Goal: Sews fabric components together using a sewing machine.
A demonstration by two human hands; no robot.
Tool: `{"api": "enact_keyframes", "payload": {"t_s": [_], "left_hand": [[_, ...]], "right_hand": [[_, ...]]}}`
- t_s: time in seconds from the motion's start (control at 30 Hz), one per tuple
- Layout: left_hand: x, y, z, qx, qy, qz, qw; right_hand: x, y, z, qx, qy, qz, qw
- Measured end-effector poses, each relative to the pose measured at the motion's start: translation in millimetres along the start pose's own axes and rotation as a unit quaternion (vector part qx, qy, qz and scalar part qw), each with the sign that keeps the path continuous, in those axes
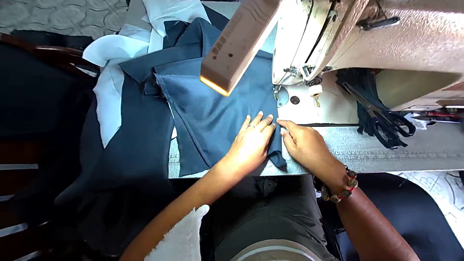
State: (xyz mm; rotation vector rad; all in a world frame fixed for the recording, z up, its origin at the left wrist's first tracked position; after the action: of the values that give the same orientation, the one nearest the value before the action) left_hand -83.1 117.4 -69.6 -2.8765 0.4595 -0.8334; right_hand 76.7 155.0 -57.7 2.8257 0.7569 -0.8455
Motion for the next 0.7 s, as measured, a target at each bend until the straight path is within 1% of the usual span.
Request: {"api": "enact_keyframes", "payload": {"t_s": [0.07, 0.13, 0.17, 0.23, 0.3, 0.4, 0.53, 0.6, 0.63, 0.7], "left_hand": [[-5.6, 8.5, 7.9, 0.046, 0.039, 0.004, 0.998], [-7.0, 11.6, 10.1, 0.067, 0.055, 0.002, 0.996], [-6.5, 11.3, 9.8, 0.069, 0.053, 0.001, 0.996], [-4.7, 13.0, 7.9, 0.060, 0.047, -0.001, 0.997], [-4.4, 11.9, 7.2, 0.062, 0.048, -0.004, 0.997], [-4.1, 10.1, 7.9, 0.061, 0.062, -0.016, 0.996], [-5.6, 11.0, 5.7, 0.069, 0.092, -0.004, 0.993], [-7.0, 15.6, 5.2, 0.099, 0.120, 0.034, 0.987], [-7.3, 19.0, 4.4, 0.112, 0.129, 0.060, 0.983], [-7.7, 27.1, 3.1, 0.112, 0.133, 0.100, 0.980]], "right_hand": [[4.8, 9.3, -0.5, 0.032, -0.056, -0.017, 0.998], [6.4, 24.4, 2.8, 0.062, -0.099, -0.039, 0.992], [4.4, 32.5, 4.9, 0.061, -0.108, -0.039, 0.992], [-5.3, 49.7, 12.3, 0.067, -0.086, -0.041, 0.993], [-16.2, 56.4, 20.7, 0.109, -0.033, -0.059, 0.992], [-26.9, 54.7, 26.3, 0.151, 0.040, -0.070, 0.985], [-32.6, 46.5, 27.5, 0.189, 0.070, -0.049, 0.978], [-32.5, 44.8, 26.7, 0.180, 0.033, -0.037, 0.982], [-31.3, 44.8, 25.5, 0.176, -0.007, -0.024, 0.984], [-25.4, 46.2, 23.3, 0.167, -0.121, 0.016, 0.978]]}}
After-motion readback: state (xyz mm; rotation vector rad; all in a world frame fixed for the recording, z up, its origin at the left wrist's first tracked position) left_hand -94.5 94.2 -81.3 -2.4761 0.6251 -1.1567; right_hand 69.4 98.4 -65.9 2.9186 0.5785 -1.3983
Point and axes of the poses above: each hand's wrist, its own y-axis away from the middle knuckle, its own z-axis out of the palm, x = y × z, the point moved 2 cm from there along -y, towards the middle knuckle, and after that the axes turned 2 degrees about x, right-handed, at the moved point
